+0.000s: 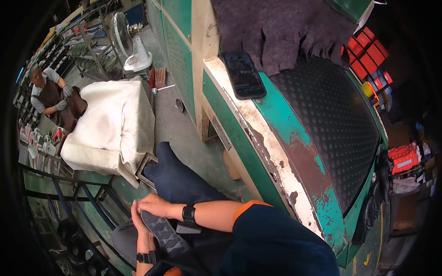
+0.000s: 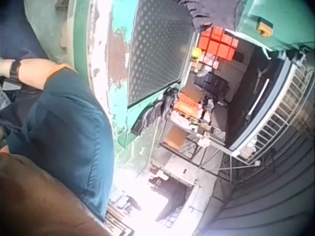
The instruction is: Placing shoe insoles and passing shoes into a processing machine.
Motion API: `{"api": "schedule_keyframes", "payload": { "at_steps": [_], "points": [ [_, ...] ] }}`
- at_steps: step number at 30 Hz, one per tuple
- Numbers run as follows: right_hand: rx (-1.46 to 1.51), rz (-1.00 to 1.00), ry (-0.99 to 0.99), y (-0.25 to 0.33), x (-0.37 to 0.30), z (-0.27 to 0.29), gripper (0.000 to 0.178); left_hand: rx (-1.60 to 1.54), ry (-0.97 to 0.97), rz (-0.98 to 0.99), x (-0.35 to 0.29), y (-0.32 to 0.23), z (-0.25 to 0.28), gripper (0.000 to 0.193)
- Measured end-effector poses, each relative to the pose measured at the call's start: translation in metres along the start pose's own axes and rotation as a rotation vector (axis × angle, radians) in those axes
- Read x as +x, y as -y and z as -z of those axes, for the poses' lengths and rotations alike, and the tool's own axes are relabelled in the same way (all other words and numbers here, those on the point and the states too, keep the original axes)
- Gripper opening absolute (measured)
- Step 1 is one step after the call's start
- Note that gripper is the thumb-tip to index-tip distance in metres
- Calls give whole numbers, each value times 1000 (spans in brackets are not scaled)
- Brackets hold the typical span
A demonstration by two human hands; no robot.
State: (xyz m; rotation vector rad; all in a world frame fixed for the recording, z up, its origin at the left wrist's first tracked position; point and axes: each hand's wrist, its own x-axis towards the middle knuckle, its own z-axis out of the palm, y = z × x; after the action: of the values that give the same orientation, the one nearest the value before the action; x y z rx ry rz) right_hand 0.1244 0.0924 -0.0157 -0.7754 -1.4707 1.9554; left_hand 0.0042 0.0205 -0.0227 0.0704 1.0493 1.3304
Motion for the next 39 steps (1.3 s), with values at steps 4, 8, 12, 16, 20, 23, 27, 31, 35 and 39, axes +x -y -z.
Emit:
{"api": "schedule_keyframes", "payload": {
  "at_steps": [4,8,12,16,20,23,27,31,35,39],
  "points": [
    [-52,76,-66,-3,-5,-15,26,-50,-19,-66,-13,0,1,41],
    [-32,150,-108,9,-12,-22,24,-16,-39,-99,-19,-1,2,44],
    [-15,236,-115,16,-16,-23,23,116,-17,-184,-25,-1,1,45],
    [16,300,85,52,-26,-23,20,130,294,-337,-43,-11,-16,47],
    [2,208,56,41,-16,-14,21,218,-125,-228,-50,-11,-15,50],
    [126,92,52,35,9,11,30,300,-34,-284,-72,-1,-38,59],
    [342,-75,25,41,28,20,46,-211,-5,258,-122,14,2,64],
    [581,-132,126,33,17,18,47,-197,-137,224,-151,0,-16,55],
    [499,81,12,8,11,5,40,-281,-273,230,-164,-14,-42,50],
    [492,62,-91,1,13,-9,40,-158,-124,254,-176,-17,-63,52]
  ]
}}
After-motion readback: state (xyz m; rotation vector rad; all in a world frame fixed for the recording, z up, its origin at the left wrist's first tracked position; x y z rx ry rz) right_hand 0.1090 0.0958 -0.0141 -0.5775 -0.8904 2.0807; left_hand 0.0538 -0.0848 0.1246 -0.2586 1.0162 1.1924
